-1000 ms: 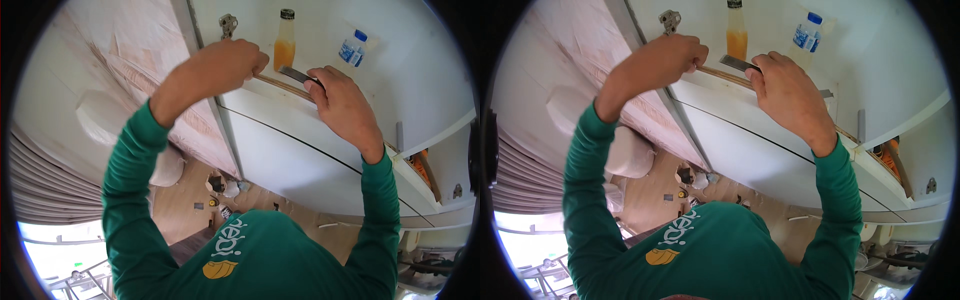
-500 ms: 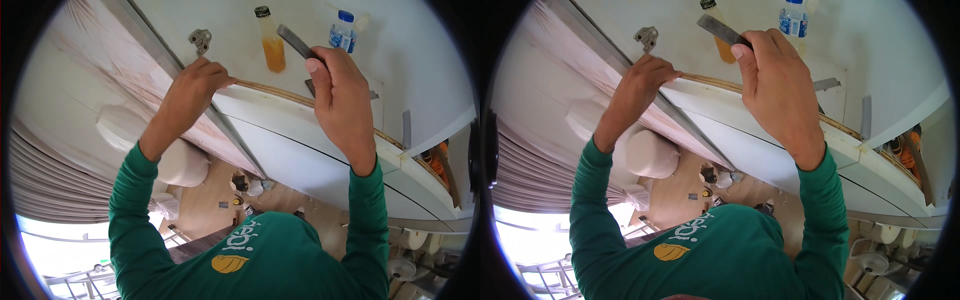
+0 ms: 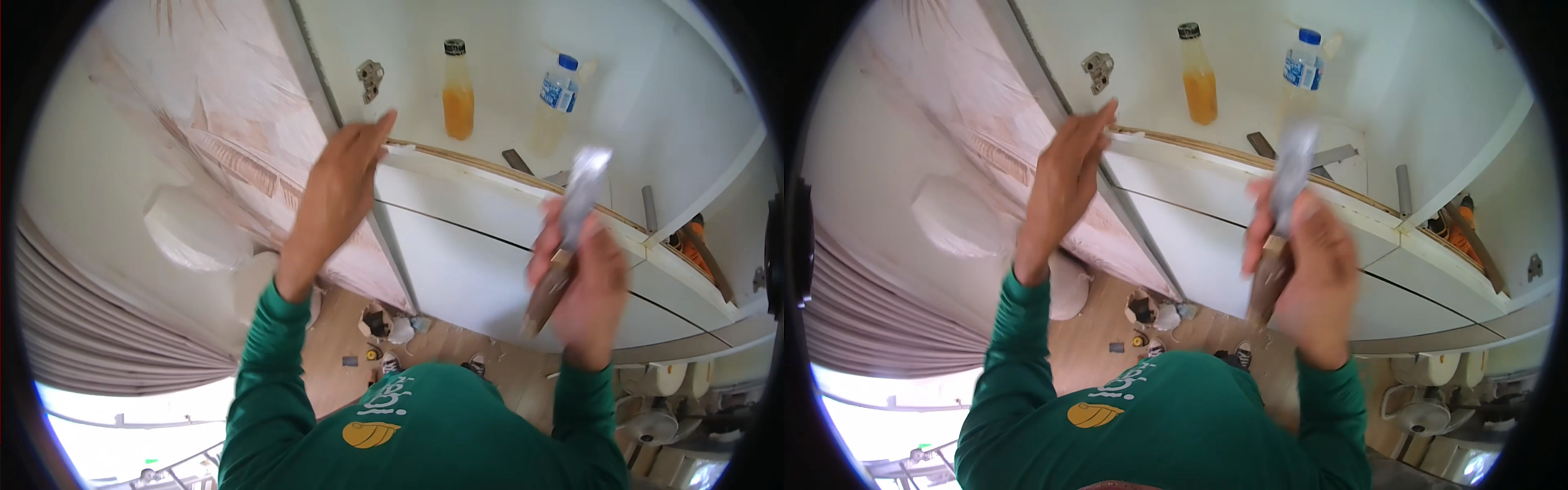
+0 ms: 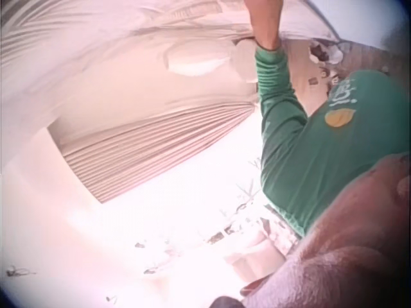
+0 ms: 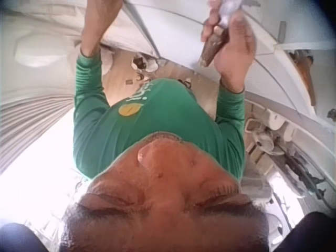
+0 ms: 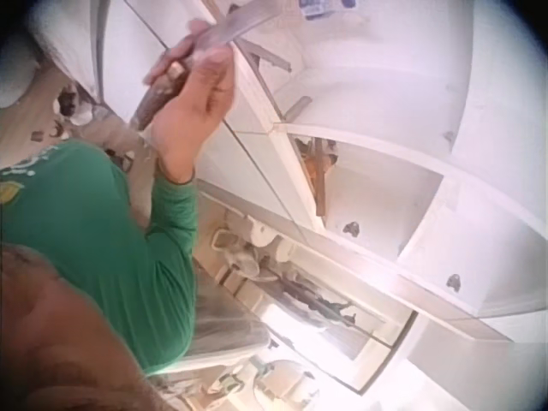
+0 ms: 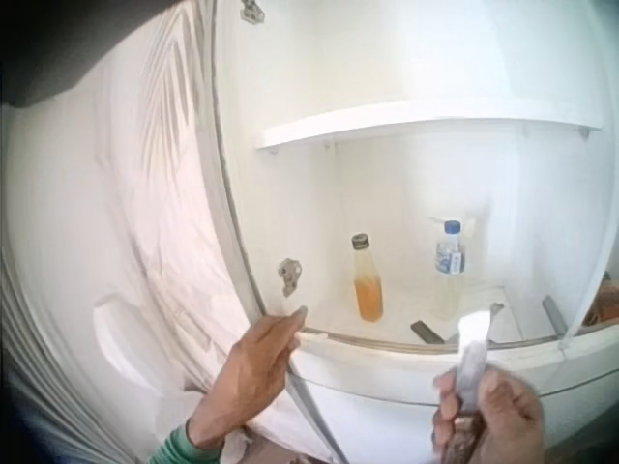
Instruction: The person uses a handheld knife to scrape the edge of a white cabinet panel in a restroom. They run the tool along the length of the panel to trim a laminate strip and then use their hands to press the edge firm.
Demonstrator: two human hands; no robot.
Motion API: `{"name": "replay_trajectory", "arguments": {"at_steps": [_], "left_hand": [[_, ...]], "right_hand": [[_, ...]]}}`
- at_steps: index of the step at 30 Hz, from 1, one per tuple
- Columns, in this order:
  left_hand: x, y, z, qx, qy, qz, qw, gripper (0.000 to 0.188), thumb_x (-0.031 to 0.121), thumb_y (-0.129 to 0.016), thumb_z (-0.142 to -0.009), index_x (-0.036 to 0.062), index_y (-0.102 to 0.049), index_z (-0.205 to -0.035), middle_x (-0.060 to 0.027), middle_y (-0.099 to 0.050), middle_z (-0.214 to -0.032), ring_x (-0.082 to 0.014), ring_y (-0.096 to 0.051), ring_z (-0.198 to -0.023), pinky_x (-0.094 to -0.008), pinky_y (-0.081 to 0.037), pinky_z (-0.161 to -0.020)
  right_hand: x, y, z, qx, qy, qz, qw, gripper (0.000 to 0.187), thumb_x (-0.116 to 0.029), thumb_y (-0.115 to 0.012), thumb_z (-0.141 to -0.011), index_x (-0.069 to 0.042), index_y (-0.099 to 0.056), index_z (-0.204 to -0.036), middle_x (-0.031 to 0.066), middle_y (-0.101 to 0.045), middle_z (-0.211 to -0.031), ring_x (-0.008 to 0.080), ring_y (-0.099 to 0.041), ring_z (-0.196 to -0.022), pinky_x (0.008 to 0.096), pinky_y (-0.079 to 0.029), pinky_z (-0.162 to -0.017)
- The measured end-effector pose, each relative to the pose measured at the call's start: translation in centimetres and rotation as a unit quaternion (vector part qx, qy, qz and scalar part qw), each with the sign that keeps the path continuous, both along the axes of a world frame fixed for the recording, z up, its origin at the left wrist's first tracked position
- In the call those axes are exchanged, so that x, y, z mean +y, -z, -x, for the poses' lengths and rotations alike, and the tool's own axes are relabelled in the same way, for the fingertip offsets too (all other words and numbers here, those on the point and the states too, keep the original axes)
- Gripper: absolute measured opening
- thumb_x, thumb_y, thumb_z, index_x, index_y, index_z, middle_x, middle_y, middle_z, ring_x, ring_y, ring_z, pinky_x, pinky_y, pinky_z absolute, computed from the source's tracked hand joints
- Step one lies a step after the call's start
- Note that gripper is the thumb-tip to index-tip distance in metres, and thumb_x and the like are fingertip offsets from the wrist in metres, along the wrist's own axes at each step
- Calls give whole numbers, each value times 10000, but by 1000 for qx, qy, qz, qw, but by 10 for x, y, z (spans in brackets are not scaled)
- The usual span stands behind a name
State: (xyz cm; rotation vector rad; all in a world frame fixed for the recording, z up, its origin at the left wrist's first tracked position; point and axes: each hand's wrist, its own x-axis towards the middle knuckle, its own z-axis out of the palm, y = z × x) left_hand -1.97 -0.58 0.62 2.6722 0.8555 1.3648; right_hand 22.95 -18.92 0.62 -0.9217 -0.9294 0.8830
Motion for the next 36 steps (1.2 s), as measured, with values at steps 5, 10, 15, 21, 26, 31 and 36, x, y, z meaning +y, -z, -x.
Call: {"name": "replay_trajectory", "arguments": {"at_steps": [5,10,15,21,26,31,36], "left_hand": [[-64,70,4,-100,102,213,967,466,60,-771,-1042,-13,-667,-1490,-172,-773,-1239,-270,-706,-1024,-380,-583,-929],[-100,120,15,-152,328,656,663,491,224,-648,-1181,50,-485,-1610,-108,-762,-1235,-199,-744,-1095,-378,-618,-990],[-77,136,34,-304,405,685,525,648,138,-685,-1151,95,-383,-1722,-90,-791,-1145,-199,-758,-1109,-362,-603,-990],[-66,99,38,-380,246,361,816,852,193,-847,-1021,136,-402,-1746,-178,-624,-1543,-373,-646,-1383,-459,-594,-1101],[-56,18,59,11,269,-5,963,680,194,-831,-981,109,-600,-1615,-186,-657,-1452,-463,-633,-1312,-530,-557,-1060],[-41,2,41,-81,396,206,891,559,77,-724,-1084,18,-538,-1608,-142,-703,-1268,-264,-714,-1124,-413,-584,-1005],[-30,-7,36,-412,362,217,808,473,173,-740,-1123,-16,-491,-1478,-162,-716,-1346,-279,-742,-1228,-422,-587,-1112]], "right_hand": [[-39,90,84,99,-91,191,972,510,-417,-453,-1245,33,-665,-1356,46,-673,-1002,125,-658,-794,286,-571,-719],[-68,112,125,52,-156,270,949,495,-391,-522,-1222,-23,-544,-1553,70,-699,-1118,143,-681,-872,308,-583,-773],[-97,102,150,6,-137,291,947,593,-277,-668,-1149,-69,-454,-1661,100,-708,-1223,159,-705,-944,320,-583,-839],[-77,55,123,-479,148,77,862,492,-55,-846,-975,-59,-677,-1437,152,-714,-1225,224,-755,-1027,366,-618,-858],[-61,-76,108,-688,90,6,720,409,52,-865,-817,-59,-779,-1201,158,-728,-1180,333,-748,-983,428,-602,-791],[13,-128,109,-715,6,-150,683,434,-79,-853,-915,-34,-717,-1325,136,-721,-1161,331,-723,-916,430,-592,-765],[57,-148,93,-656,-37,-253,710,758,-203,-858,-997,-2,-447,-1602,187,-643,-1316,291,-722,-985,404,-627,-861]]}}
